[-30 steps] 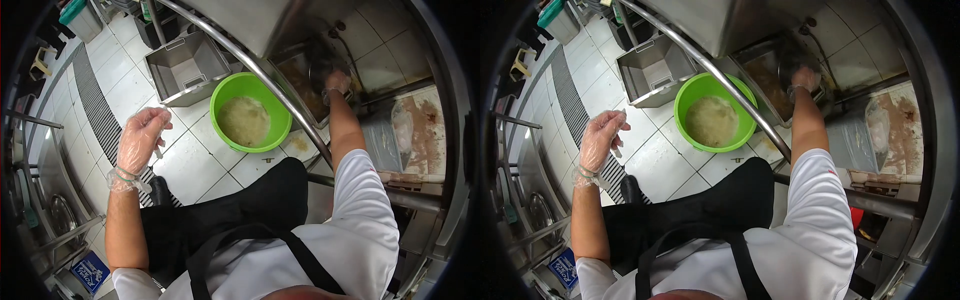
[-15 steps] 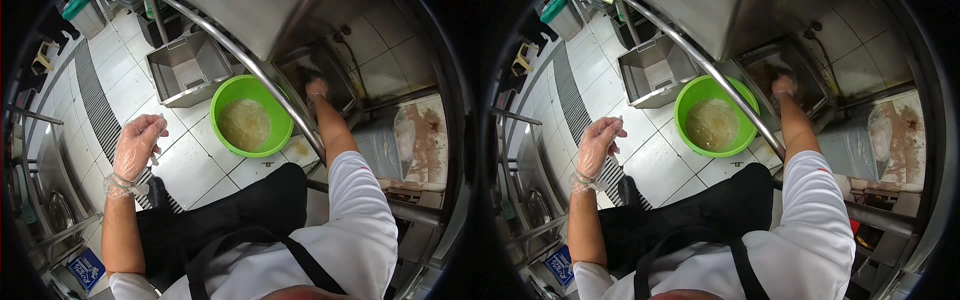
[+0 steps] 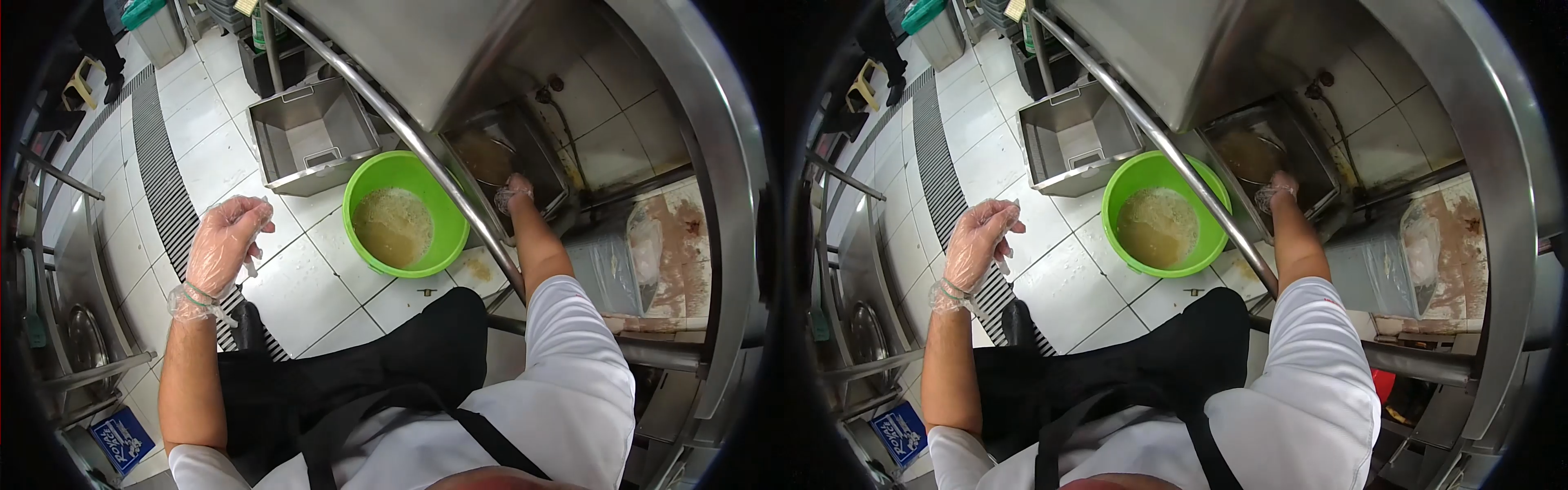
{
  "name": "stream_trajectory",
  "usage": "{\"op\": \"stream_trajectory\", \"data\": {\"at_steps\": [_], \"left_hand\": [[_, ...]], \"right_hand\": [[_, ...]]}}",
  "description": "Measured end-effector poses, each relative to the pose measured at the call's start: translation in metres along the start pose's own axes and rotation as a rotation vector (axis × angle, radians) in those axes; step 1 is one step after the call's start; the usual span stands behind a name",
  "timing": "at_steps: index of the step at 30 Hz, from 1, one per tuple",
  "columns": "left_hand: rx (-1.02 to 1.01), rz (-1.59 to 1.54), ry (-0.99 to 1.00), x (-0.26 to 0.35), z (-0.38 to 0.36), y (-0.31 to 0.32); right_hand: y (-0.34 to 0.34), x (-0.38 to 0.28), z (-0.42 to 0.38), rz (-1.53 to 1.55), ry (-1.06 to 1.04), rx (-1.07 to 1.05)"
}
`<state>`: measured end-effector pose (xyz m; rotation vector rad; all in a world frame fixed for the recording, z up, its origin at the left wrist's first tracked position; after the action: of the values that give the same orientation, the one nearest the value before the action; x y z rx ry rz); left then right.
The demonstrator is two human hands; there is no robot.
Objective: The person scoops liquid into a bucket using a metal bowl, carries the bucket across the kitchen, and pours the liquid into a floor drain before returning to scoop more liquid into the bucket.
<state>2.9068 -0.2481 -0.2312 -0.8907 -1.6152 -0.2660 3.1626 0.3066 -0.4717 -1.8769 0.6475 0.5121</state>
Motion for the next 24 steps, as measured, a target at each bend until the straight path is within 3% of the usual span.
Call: {"op": "stream_trajectory", "data": {"at_steps": [5,9,13,15,16,22,24], "left_hand": [[0.018,-0.045,0.036,-0.003,0.001,-0.008],[0.021,-0.089,0.095,-0.001,0.001,-0.011],[-0.007,-0.099,0.142,0.004,0.000,-0.010],[-0.028,-0.105,0.153,0.007,0.001,-0.009],[-0.029,-0.117,0.155,0.007,0.001,-0.009],[-0.049,-0.135,0.193,0.009,-0.002,-0.012],[-0.056,-0.149,0.214,0.009,-0.003,-0.014]], "right_hand": [[-0.004,-0.005,-0.023,0.236,0.081,0.070],[-0.010,0.019,0.017,0.384,0.138,0.128],[-0.039,-0.011,-0.061,0.524,0.155,0.117],[-0.055,-0.018,-0.084,-0.327,-0.230,0.264],[-0.060,-0.018,-0.089,-0.456,-0.314,0.305],[-0.097,-0.026,-0.108,-0.195,-0.397,0.394],[-0.108,-0.025,-0.105,0.043,-0.334,0.335]]}}
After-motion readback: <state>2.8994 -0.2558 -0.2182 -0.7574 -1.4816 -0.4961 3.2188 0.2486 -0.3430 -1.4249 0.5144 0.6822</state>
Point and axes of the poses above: each hand's wrist, its own z-axis towards the middle knuckle, its own y-axis out of the palm, x = y × z, the point moved 1 cm from there along z, towards the middle knuckle, and after that the axes turned 6 degrees about y, right-handed, at the moved point
